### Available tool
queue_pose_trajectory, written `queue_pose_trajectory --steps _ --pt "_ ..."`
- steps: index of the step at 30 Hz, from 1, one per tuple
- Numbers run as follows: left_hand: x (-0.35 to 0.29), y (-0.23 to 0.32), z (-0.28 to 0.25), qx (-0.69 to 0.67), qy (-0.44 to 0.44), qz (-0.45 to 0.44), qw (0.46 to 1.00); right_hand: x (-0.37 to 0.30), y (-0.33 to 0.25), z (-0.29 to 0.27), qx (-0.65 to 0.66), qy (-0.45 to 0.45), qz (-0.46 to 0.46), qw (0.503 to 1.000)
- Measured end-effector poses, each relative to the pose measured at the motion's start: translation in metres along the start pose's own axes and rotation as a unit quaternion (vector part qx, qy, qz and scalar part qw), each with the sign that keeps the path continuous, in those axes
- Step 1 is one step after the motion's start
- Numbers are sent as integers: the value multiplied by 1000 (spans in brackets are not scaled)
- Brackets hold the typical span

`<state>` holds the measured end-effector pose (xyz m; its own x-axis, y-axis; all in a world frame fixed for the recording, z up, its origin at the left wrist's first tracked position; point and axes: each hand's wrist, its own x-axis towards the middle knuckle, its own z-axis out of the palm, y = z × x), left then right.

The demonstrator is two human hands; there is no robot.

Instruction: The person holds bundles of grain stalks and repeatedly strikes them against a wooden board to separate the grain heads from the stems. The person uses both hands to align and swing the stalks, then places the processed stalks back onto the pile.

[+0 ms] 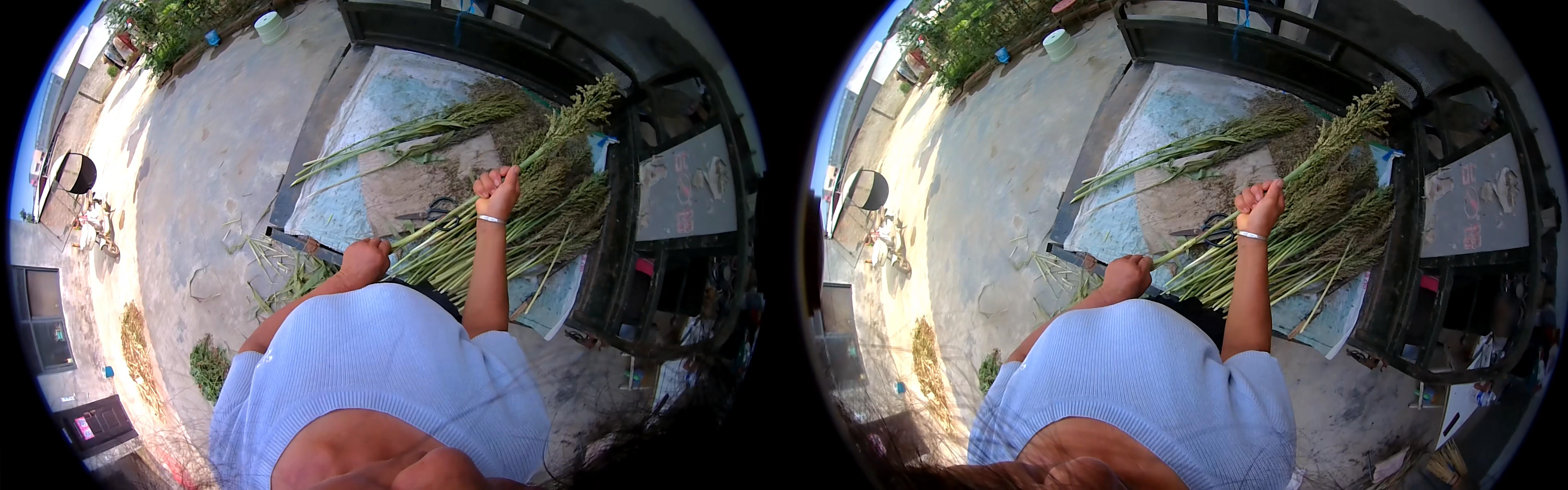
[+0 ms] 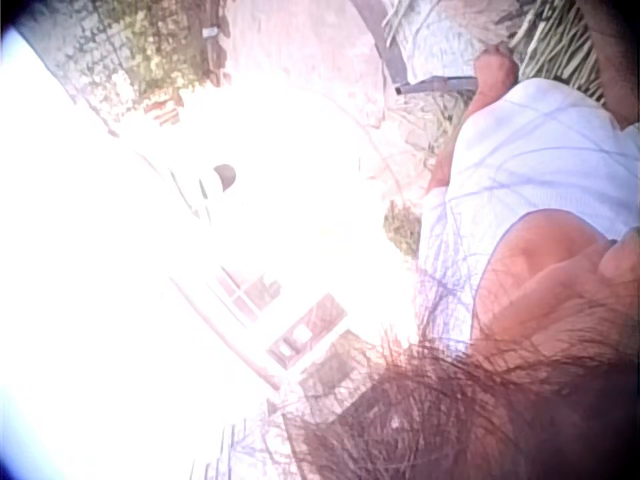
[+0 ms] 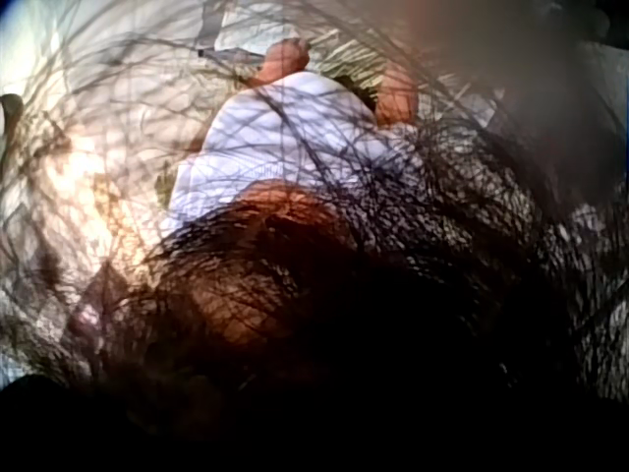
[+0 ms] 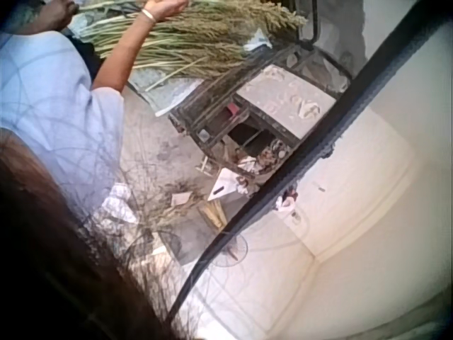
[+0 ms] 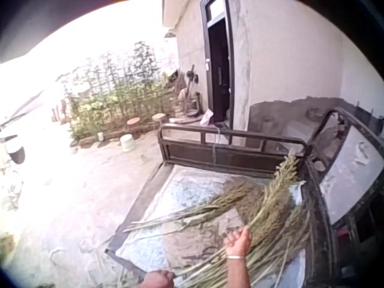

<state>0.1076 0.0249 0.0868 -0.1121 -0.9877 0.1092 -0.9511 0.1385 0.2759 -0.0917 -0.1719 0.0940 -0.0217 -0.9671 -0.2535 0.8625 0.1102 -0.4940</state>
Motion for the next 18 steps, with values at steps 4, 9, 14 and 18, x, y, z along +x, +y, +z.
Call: queue_pose_trajectory --steps 4,9,14,18 --pt "3 -14 -8 -182 -46 9 982 6 -7 -8 55 -57 37 996" --pt "-1 -19 -27 -641 -267 -258 672 7 -11 -12 166 -180 96 965" --pt "-24 -63 -15 -723 -334 -264 544 15 -26 -16 210 -270 53 938" --pt "-123 -152 -7 -655 -343 -304 600 49 -83 -47 170 -214 2 962"
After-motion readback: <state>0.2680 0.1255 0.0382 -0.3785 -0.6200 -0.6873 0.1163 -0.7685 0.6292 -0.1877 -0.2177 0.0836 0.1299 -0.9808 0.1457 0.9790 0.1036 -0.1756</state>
